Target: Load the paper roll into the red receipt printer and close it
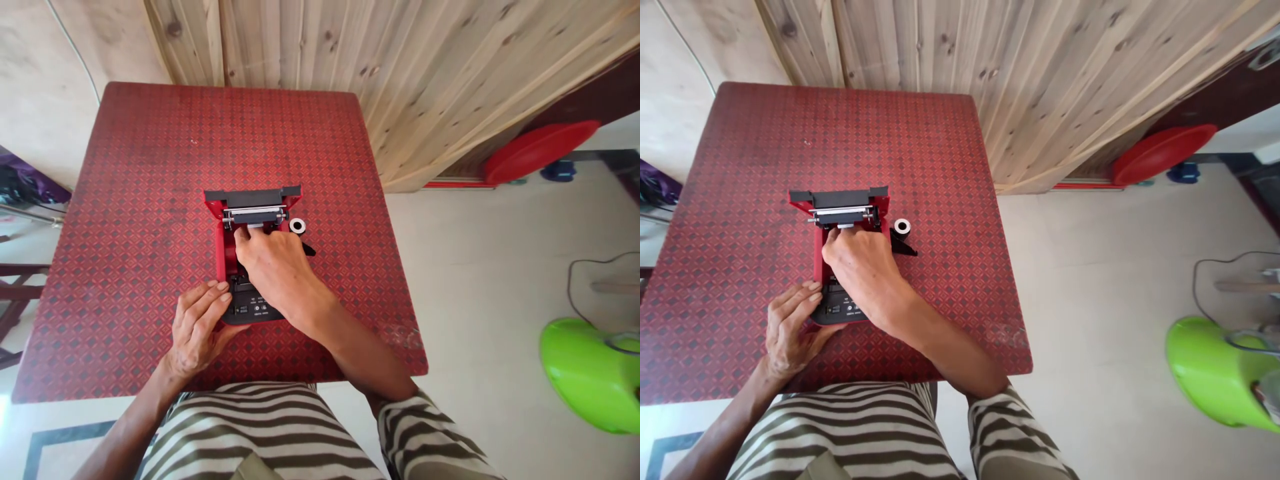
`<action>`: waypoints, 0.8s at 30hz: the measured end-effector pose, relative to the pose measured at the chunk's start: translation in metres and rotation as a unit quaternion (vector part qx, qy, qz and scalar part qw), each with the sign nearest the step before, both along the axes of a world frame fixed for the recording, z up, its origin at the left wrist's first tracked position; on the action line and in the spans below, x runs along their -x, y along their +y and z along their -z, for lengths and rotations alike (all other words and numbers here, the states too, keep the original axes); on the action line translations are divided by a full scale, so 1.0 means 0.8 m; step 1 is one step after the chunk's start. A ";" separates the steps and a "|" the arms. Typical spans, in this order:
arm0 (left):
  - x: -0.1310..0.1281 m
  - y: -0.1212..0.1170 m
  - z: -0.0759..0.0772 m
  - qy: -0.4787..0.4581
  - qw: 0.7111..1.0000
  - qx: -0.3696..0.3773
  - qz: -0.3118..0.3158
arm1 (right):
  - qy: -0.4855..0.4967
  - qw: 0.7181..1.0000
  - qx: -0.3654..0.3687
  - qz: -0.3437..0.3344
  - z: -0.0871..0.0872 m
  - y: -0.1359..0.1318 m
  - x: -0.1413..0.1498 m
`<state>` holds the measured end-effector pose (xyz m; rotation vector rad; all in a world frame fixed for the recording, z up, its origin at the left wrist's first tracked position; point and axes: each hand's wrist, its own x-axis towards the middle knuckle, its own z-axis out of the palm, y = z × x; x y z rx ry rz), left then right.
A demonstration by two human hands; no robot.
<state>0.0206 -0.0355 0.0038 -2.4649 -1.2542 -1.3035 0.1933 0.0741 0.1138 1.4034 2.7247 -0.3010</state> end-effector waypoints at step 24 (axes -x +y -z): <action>0.006 0.009 0.004 0.035 0.999 -0.023 -0.023 | 0.513 0.821 0.073 0.238 0.152 -0.093 -0.137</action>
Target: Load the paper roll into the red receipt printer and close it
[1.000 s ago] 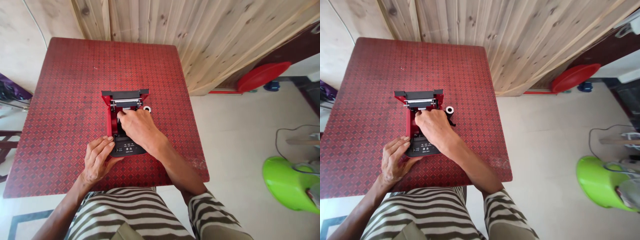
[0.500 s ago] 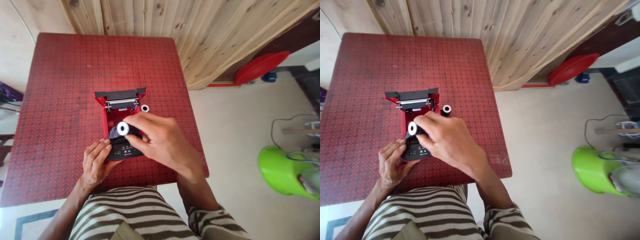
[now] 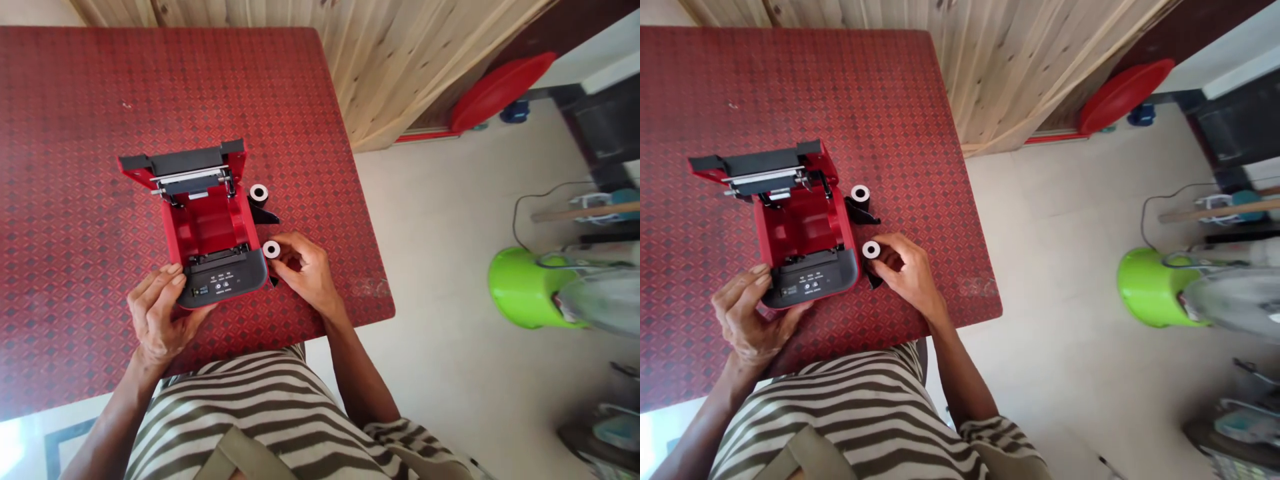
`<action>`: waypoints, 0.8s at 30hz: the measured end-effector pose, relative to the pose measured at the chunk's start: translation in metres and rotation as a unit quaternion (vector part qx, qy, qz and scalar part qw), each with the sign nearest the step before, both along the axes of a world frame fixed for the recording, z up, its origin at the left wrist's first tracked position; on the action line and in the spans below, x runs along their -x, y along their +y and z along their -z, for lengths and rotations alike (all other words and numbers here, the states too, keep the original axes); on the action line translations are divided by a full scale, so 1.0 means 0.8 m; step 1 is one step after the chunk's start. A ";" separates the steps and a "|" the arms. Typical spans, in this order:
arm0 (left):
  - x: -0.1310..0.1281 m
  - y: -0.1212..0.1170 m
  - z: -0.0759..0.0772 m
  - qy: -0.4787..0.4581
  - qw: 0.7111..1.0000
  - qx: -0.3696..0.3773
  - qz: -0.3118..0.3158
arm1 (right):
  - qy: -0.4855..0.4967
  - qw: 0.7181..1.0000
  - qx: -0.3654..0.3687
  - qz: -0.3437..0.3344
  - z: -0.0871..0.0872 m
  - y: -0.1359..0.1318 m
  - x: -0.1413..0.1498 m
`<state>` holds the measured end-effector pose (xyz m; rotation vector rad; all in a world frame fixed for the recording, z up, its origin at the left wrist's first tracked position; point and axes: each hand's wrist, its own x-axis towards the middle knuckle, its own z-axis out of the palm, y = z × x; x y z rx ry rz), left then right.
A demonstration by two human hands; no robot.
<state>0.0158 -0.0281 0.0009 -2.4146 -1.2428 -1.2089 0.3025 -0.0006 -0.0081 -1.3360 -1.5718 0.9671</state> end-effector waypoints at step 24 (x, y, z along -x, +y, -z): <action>-0.005 0.001 -0.003 -0.016 1.000 -0.001 0.004 | -0.087 0.991 0.013 -0.104 -0.083 0.116 -0.028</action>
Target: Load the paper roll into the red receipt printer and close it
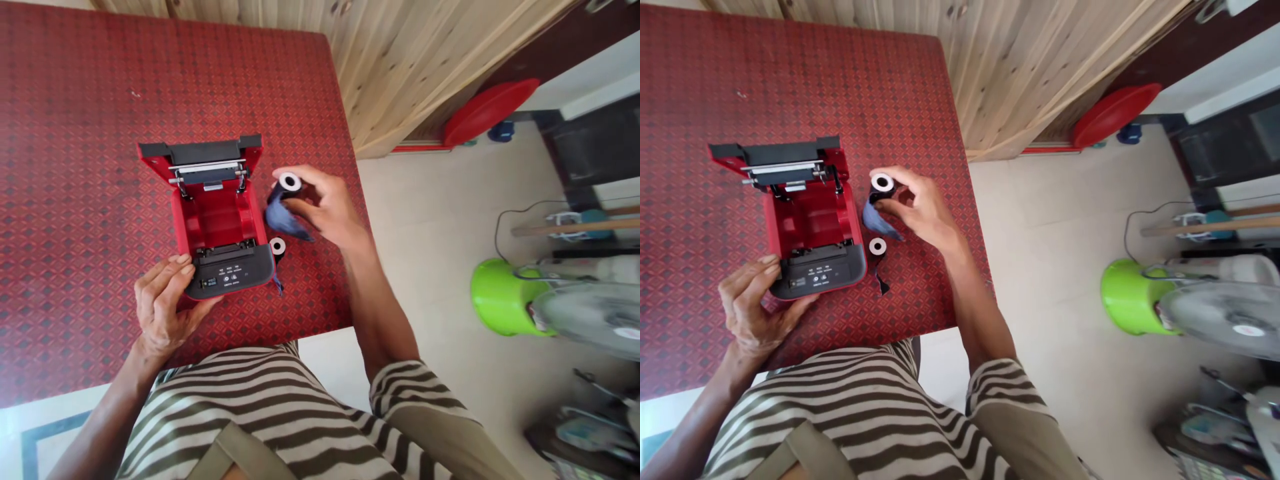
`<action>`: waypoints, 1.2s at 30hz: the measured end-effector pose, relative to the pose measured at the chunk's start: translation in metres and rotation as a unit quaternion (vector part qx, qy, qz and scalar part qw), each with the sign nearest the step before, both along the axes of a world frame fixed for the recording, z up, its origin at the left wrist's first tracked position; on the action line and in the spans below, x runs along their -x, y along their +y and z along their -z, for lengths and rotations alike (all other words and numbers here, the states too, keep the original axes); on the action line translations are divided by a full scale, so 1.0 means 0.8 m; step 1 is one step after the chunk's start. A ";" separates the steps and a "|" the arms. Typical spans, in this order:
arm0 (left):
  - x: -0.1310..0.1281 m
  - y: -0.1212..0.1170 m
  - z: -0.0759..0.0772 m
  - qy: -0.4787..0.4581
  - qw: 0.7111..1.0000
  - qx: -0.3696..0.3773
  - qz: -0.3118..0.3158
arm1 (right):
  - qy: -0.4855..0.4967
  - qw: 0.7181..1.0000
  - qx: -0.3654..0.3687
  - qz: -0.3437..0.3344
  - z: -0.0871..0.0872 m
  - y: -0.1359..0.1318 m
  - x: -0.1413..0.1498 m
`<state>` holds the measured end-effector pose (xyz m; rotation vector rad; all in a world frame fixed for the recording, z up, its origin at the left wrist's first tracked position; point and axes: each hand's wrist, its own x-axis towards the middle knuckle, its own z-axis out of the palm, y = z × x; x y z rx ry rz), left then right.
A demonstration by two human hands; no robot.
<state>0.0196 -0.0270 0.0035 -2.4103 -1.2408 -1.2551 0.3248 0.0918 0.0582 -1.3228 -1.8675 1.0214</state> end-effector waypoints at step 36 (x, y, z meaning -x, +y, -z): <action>0.001 -0.005 0.004 -0.034 0.998 0.050 0.007 | -0.379 0.896 -0.031 -0.230 -0.073 -0.017 0.137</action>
